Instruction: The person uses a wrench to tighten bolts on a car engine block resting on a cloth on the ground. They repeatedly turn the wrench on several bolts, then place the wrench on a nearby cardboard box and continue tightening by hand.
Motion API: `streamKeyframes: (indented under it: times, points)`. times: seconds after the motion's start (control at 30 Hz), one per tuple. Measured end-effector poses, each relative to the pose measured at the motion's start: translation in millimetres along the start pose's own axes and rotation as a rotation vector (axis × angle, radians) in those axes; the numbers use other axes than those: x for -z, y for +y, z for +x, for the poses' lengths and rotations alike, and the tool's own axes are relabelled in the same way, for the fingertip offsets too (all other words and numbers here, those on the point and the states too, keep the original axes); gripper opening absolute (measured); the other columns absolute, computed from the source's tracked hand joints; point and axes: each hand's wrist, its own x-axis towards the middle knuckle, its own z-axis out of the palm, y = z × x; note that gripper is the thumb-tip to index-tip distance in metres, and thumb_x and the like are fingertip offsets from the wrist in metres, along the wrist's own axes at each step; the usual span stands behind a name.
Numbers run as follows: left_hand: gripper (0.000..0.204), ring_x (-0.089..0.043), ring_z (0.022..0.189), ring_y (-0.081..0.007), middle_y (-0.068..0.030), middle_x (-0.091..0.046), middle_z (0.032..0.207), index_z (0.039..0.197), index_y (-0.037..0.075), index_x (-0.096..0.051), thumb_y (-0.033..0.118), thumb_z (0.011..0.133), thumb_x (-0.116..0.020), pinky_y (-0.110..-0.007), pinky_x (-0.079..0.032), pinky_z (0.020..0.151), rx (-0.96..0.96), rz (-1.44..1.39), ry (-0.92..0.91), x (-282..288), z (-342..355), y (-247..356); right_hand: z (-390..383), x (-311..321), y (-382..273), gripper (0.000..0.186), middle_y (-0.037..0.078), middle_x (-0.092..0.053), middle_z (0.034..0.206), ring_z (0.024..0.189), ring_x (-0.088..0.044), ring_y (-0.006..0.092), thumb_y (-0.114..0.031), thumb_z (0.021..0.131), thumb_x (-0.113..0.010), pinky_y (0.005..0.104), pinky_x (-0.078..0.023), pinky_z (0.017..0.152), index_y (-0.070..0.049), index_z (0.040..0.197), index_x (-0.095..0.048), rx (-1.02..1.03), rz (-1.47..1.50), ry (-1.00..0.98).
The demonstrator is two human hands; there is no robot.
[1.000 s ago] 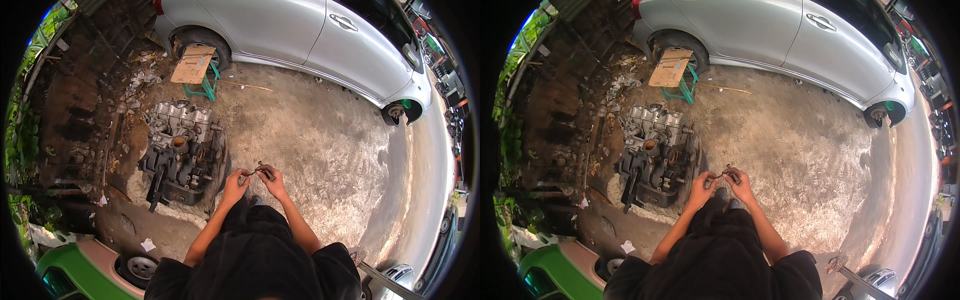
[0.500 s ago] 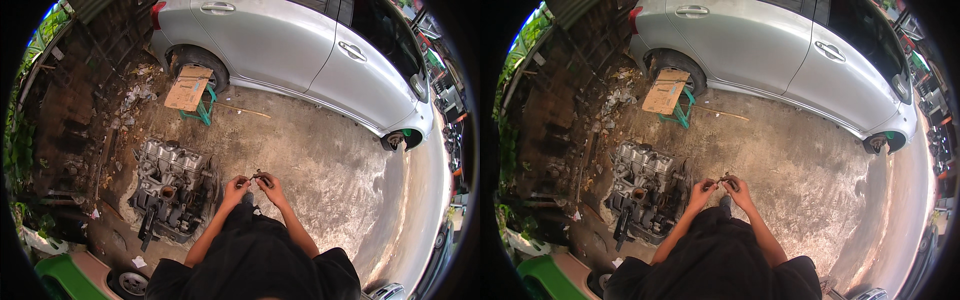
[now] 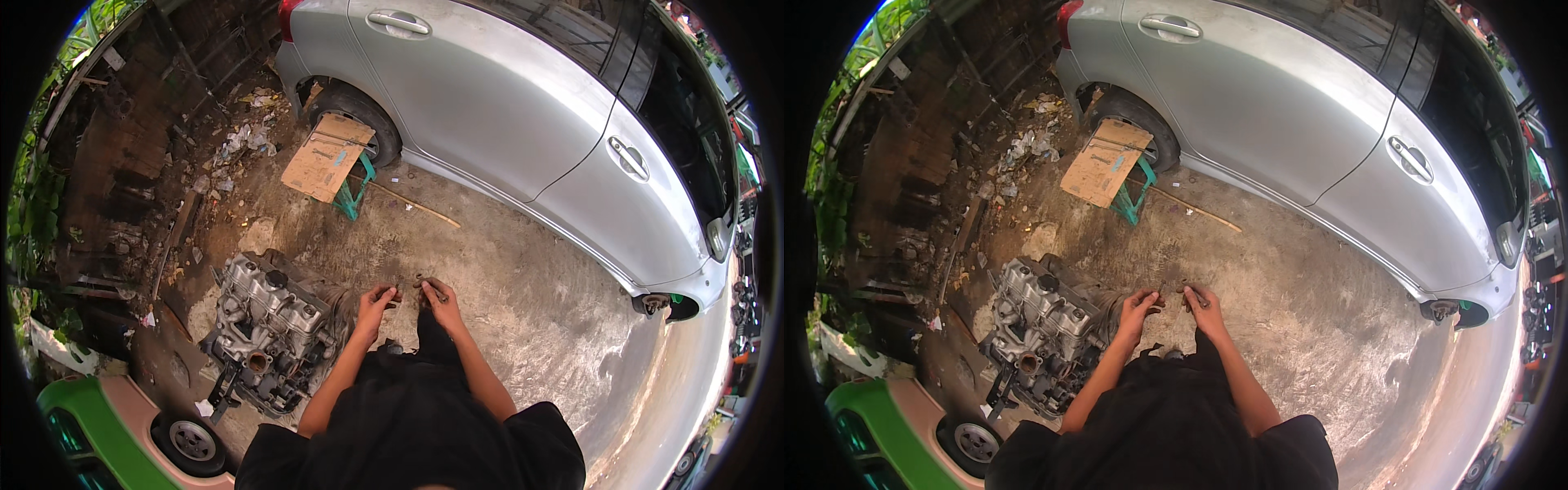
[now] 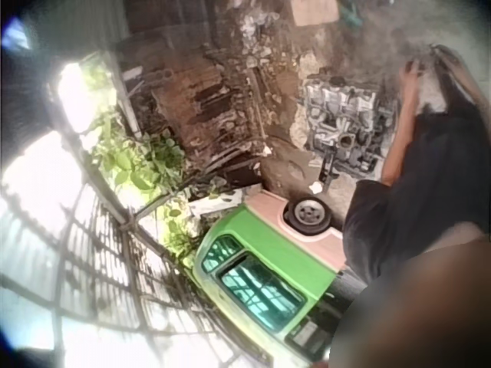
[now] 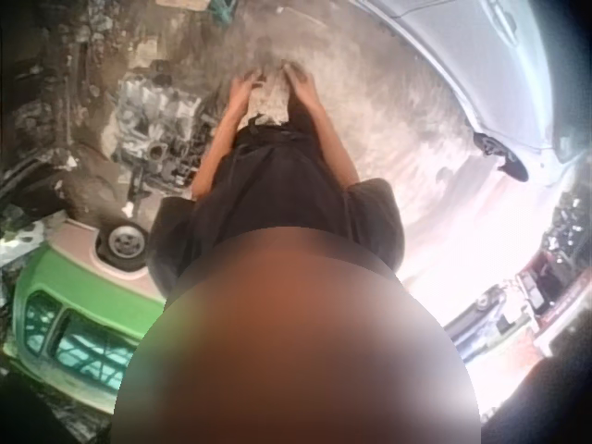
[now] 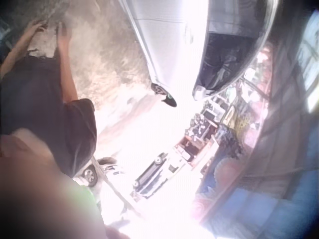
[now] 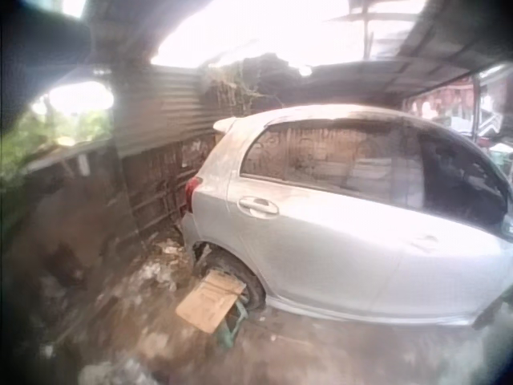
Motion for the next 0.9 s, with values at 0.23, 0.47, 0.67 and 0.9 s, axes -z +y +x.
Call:
streamKeyframes:
  times: [0.23,0.47,0.67,0.9]
  points:
    - [0.024,-0.07,0.094,-0.0172,-0.0067,-0.074,0.099,0.111,0.005,-0.069,0.025,0.099,-0.071,-0.033,-0.054,0.082,-0.021,-0.275,0.162,-34,65,27,92,26,-49,0.032,0.001,-0.061,0.08,0.073,-0.055,0.0091,-0.031,0.108,-0.057,0.0268,-0.044,0.066,-0.001,0.107,-0.07,0.064,-0.117,-0.198]
    - [0.02,-0.069,0.094,-0.0161,-0.0048,-0.072,0.102,0.11,0.007,-0.068,0.024,0.099,-0.071,-0.032,-0.053,0.079,-0.011,-0.382,0.289,-44,103,41,172,29,-67,0.034,0.002,-0.061,0.076,0.068,-0.055,0.0106,-0.03,0.109,-0.056,0.0286,-0.042,0.063,0.0,0.103,-0.071,0.043,-0.122,-0.311]
    - [0.015,-0.068,0.093,-0.0138,-0.0024,-0.071,0.099,0.104,0.01,-0.067,0.023,0.099,-0.071,-0.031,-0.051,0.076,-0.056,-0.357,0.411,-19,132,49,225,1,-62,0.033,0.002,-0.061,0.074,0.066,-0.055,0.0106,-0.029,0.109,-0.055,0.0288,-0.043,0.061,0.0,0.104,-0.071,-0.04,-0.103,-0.357]
    - [0.013,-0.068,0.09,-0.0137,-0.0027,-0.07,0.093,0.098,0.008,-0.068,0.02,0.098,-0.073,-0.03,-0.051,0.076,-0.103,-0.313,0.535,34,193,93,307,-59,-57,0.031,0.002,-0.063,0.079,0.071,-0.056,0.0093,-0.029,0.108,-0.057,0.027,-0.045,0.064,-0.001,0.106,-0.071,-0.141,-0.221,-0.514]
